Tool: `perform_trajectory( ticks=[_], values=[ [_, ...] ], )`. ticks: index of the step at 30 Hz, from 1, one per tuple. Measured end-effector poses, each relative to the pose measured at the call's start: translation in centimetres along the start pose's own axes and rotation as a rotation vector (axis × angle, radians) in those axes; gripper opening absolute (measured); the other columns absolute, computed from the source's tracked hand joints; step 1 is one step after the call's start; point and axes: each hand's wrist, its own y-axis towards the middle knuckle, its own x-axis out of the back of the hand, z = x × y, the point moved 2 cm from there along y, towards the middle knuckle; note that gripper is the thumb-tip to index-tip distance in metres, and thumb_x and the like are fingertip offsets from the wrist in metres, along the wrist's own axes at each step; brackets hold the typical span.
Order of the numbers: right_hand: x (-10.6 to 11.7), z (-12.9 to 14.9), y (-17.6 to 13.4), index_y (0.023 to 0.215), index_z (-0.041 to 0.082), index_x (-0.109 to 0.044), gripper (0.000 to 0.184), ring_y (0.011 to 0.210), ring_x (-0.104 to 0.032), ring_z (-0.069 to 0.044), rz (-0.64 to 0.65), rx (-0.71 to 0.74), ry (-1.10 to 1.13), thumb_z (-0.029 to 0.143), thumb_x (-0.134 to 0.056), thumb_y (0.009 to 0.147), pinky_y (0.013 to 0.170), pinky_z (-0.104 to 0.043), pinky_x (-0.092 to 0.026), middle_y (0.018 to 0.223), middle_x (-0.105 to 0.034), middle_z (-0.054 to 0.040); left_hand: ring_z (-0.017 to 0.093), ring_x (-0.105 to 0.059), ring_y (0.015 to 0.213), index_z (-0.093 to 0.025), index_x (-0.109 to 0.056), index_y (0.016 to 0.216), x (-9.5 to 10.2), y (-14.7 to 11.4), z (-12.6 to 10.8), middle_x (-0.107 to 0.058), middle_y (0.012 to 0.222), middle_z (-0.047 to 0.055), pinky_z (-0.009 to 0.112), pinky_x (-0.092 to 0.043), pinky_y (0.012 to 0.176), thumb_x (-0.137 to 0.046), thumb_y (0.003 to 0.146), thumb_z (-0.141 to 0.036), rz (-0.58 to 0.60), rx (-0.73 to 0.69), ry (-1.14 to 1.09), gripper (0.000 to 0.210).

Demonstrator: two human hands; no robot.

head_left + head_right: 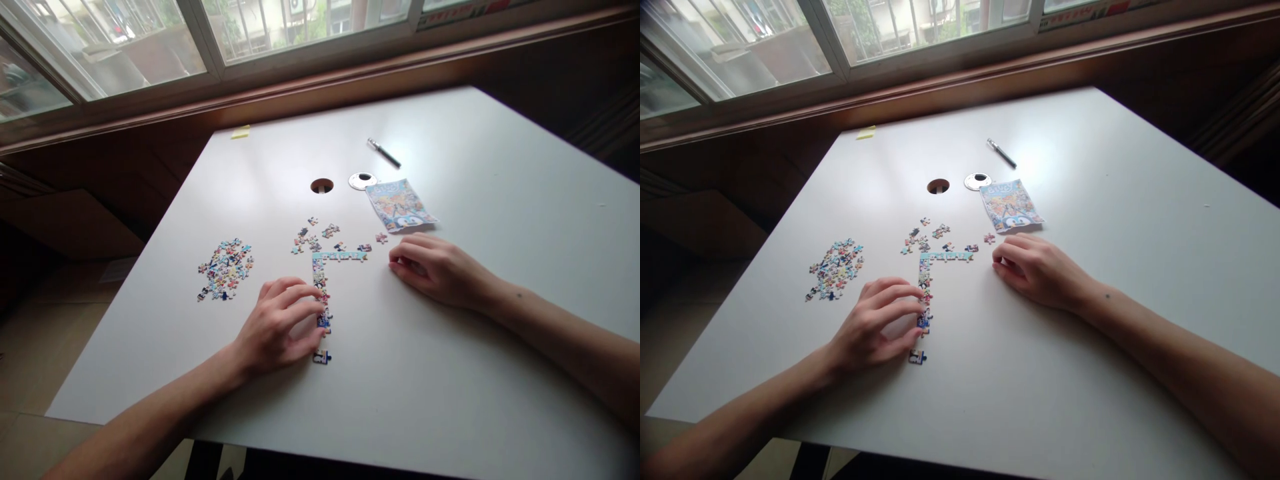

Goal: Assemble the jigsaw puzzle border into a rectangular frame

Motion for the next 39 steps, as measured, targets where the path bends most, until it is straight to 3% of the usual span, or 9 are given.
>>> perform_trajectory(
  ticks=[8, 13, 18, 25, 34, 39],
  values=[
    [-0.1, -0.2, 0.1, 0.092, 0.022, -0.058, 0.004, 0.077, -0.055, -0.021, 0.023, 0.011, 0.014, 0.021, -0.054, 0.093, 0.071, -0.035, -0.045, 0.082, -0.061, -0.0052, 0.027, -0.057, 0.121, -0.023, -0.067, 0.106, -0.1, 0.3, 0.3, -0.071, 0.123, 0.004, 0.044, -0.035, 0.102, -0.066, 0.092, -0.026, 0.012, 0.026, -0.008, 0.014],
    [-0.3, -0.5, -0.2, 0.092, 0.022, -0.058, 0.002, 0.078, -0.057, -0.021, -0.005, 0.023, 0.029, 0.021, -0.057, 0.091, 0.071, -0.033, -0.046, 0.085, -0.061, -0.0046, 0.021, -0.060, 0.096, -0.020, -0.067, 0.094, 0.9, -0.3, 0.3, -0.071, 0.099, 0.005, 0.038, -0.042, 0.090, -0.066, 0.089, -0.021, -0.082, -0.003, -0.115, 0.005],
    [-0.3, -0.6, -0.2, 0.093, 0.023, -0.058, 0.002, 0.078, -0.058, -0.021, -0.004, 0.036, 0.022, 0.021, -0.058, 0.092, 0.071, -0.033, -0.046, 0.084, -0.061, -0.0042, 0.021, -0.058, 0.090, -0.022, -0.068, 0.089, 1.6, -1.1, -0.3, -0.071, 0.091, 0.002, 0.039, -0.040, 0.084, -0.074, 0.082, -0.028, 0.037, -0.117, -0.041, 0.011],
    [-0.3, -0.4, 0.0, 0.092, 0.023, -0.059, 0.002, 0.078, -0.058, -0.021, -0.007, 0.034, 0.032, 0.022, -0.057, 0.093, 0.071, -0.034, -0.045, 0.083, -0.061, -0.0041, 0.021, -0.060, 0.092, -0.024, -0.070, 0.089, 1.4, -1.4, -0.8, -0.073, 0.090, 0.000, 0.039, -0.037, 0.084, -0.074, 0.085, -0.033, 0.081, -0.181, 0.018, 0.010],
    [-0.2, -0.4, -0.1, 0.091, 0.022, -0.060, 0.003, 0.077, -0.057, -0.020, -0.015, 0.037, 0.028, 0.022, -0.057, 0.092, 0.070, -0.033, -0.045, 0.082, -0.061, -0.0039, 0.015, -0.063, 0.088, -0.022, -0.068, 0.088, 0.5, -1.6, -0.6, -0.070, 0.090, -0.002, 0.037, -0.036, 0.086, -0.074, 0.086, -0.024, 0.136, -0.096, -0.111, 0.007],
    [-0.3, -0.5, -0.1, 0.091, 0.021, -0.060, 0.003, 0.077, -0.057, -0.020, -0.011, 0.053, 0.020, 0.021, -0.057, 0.092, 0.071, -0.032, -0.045, 0.083, -0.061, -0.0040, 0.015, -0.063, 0.084, -0.022, -0.067, 0.088, 0.3, -1.7, -0.7, -0.070, 0.088, -0.001, 0.036, -0.038, 0.085, -0.074, 0.086, -0.024, 0.083, -0.127, -0.108, 0.007]
  ],
)
